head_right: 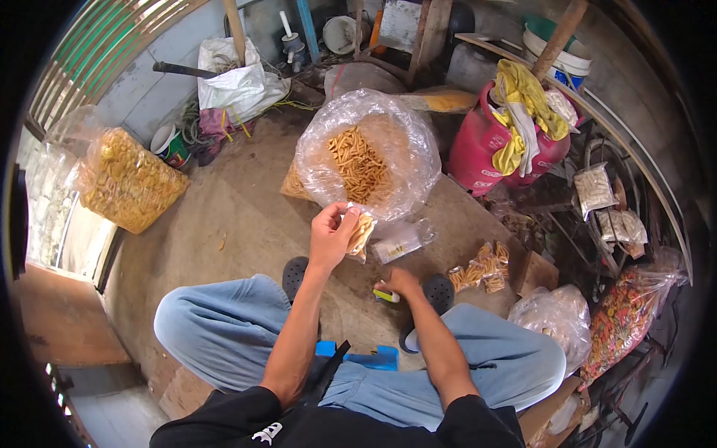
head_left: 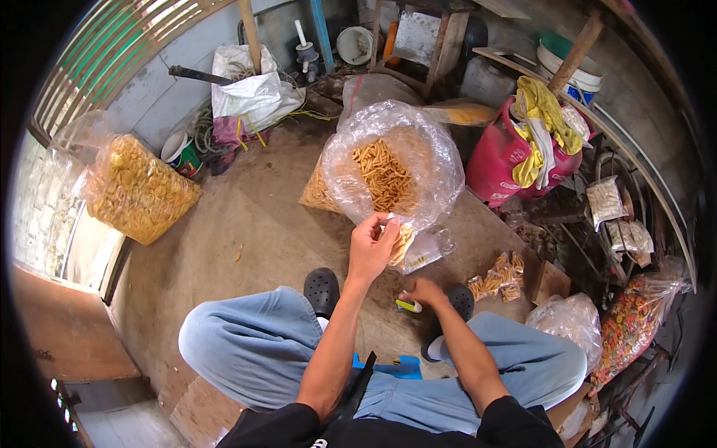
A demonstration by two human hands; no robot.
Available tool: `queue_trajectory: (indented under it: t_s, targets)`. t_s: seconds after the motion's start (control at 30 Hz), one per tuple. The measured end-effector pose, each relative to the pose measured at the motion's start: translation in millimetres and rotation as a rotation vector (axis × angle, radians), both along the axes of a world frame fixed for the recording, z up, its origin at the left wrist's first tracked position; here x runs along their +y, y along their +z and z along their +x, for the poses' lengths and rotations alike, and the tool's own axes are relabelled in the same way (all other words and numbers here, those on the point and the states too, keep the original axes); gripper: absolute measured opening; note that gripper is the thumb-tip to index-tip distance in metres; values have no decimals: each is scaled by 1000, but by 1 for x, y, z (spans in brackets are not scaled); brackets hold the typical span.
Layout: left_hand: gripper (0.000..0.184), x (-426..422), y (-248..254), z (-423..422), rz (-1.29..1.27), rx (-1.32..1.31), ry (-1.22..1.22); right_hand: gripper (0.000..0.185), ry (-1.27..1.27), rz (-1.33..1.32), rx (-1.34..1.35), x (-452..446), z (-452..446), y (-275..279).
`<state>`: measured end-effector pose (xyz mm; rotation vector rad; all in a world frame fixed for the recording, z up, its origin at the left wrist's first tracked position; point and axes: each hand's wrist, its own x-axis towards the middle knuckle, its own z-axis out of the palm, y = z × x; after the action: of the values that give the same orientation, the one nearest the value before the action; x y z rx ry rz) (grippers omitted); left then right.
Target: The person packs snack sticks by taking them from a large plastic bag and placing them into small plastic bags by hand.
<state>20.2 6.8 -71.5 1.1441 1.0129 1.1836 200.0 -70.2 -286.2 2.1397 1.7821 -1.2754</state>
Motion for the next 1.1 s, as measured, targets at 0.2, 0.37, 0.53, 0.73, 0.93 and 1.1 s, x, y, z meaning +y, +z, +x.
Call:
queue_trajectory:
  t_s: [0.2, 0.37, 0.53, 0.73, 0.93, 1.1]
  targets:
    - [13, 4, 2, -4, 48, -23, 27, 76, 70, 22, -225, -54, -37, -17]
    - [12, 2, 12, -10, 55, -32, 13, 59, 61, 132, -181, -59, -36, -33]
    - [11, 5, 10, -13, 80, 5, 17, 61, -15, 143, 122, -31, -17, -43]
    - [11, 8, 17, -20, 139, 44, -29, 56, -189, 164, 573, 63, 28, 61]
    - [12, 8, 26, -21, 195, 74, -50, 55, 112, 379, 407, 96, 30, 258]
    - [13, 6, 32, -24, 258, 158, -49, 54, 394, 466, 250, 83, 17, 335]
